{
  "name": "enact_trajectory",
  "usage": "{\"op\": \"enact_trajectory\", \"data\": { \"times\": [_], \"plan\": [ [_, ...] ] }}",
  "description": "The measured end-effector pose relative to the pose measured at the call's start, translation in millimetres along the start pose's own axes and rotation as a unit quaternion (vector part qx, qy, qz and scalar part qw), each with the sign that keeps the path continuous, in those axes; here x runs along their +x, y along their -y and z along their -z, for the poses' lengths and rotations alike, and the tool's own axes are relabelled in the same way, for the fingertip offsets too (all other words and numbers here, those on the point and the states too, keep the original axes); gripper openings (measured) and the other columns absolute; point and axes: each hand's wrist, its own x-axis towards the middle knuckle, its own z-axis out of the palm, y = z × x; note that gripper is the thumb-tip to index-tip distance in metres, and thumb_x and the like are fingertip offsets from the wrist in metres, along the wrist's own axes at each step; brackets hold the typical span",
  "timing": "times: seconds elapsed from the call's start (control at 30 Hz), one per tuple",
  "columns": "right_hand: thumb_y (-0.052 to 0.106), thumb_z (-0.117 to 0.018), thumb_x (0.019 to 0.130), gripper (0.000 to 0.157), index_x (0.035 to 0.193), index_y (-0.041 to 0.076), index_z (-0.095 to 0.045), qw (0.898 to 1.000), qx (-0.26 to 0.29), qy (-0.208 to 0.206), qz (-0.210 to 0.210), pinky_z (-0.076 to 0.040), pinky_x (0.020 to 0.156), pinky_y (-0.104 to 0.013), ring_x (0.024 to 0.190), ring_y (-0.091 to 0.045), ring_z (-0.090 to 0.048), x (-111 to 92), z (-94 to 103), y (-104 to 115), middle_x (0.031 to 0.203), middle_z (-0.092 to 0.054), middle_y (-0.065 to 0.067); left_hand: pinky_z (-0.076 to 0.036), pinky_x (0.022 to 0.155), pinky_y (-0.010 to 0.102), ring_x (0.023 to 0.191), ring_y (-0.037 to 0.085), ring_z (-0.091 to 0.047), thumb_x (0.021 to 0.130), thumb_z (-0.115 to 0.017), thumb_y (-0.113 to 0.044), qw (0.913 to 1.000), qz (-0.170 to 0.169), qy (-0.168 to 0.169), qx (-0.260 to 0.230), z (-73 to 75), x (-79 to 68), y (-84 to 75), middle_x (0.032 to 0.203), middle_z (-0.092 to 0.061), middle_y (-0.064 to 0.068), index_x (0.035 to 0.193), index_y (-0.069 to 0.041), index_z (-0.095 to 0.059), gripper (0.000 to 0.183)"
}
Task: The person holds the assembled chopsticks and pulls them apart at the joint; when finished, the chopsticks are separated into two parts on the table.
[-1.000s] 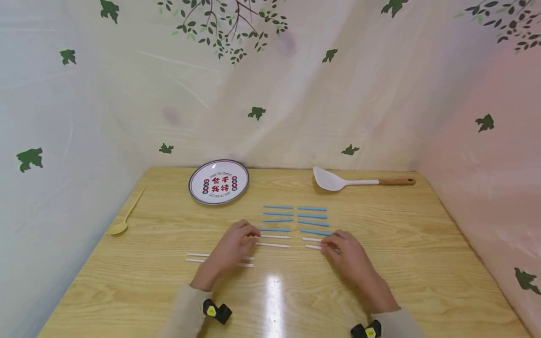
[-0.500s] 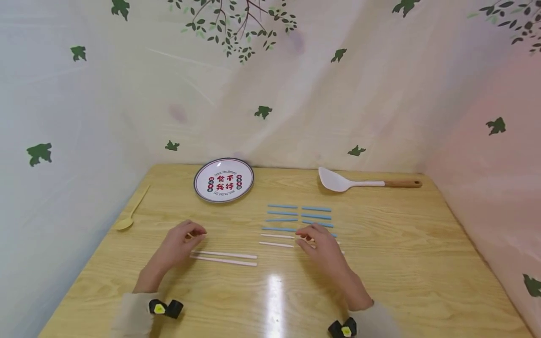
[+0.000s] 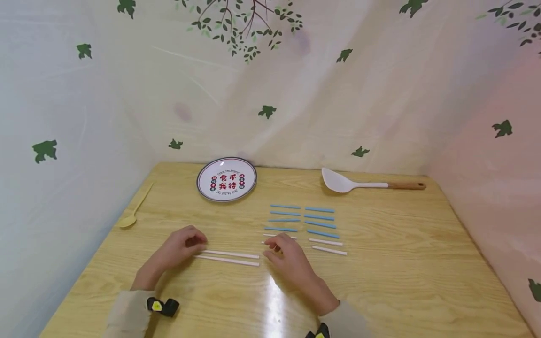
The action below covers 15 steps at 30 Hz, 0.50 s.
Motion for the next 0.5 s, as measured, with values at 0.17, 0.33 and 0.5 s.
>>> {"op": "enact_trajectory", "data": {
  "times": [0.17, 0.33, 0.5],
  "plan": [
    [0.021, -0.07, 0.087, 0.022, 0.106, 0.01, -0.068, 1.0, 0.001, 0.027, -0.005, -0.049, 0.072, -0.023, 0.081, -0.006, -0.054, 3, -14.2, 4, 0.09, -0.058, 0.009, -0.048, 0.076, 0.027, 0.083, 0.01, -0.054, 0.084, -0.071, -0.011, 0.9998, -0.017, 0.01, -0.007, -1.2, 1.3, -1.8, 0.088, -0.059, -0.003, 0.089, -0.012, -0.068, 0.006],
    [0.024, -0.068, 0.089, 0.016, 0.101, 0.013, -0.069, 0.998, -0.037, 0.043, -0.004, -0.049, 0.074, -0.023, 0.084, -0.006, -0.054, 3, -22.2, 9, 0.093, -0.059, 0.009, -0.048, 0.075, 0.026, 0.082, 0.009, -0.054, 0.084, -0.073, -0.013, 0.9994, -0.031, 0.014, -0.005, -2.3, 2.4, -2.8, 0.087, -0.058, -0.003, 0.086, -0.013, -0.068, 0.005],
    [0.021, -0.067, 0.089, 0.01, 0.097, 0.015, -0.069, 0.997, -0.061, 0.047, 0.002, -0.05, 0.075, -0.024, 0.085, -0.006, -0.055, 3, -24.3, 12, 0.092, -0.058, 0.009, -0.047, 0.075, 0.026, 0.081, 0.008, -0.053, 0.083, -0.074, -0.015, 0.9992, -0.036, 0.018, 0.007, -2.9, 3.1, -5.2, 0.084, -0.057, -0.006, 0.084, -0.015, -0.069, 0.005]
  ]
}}
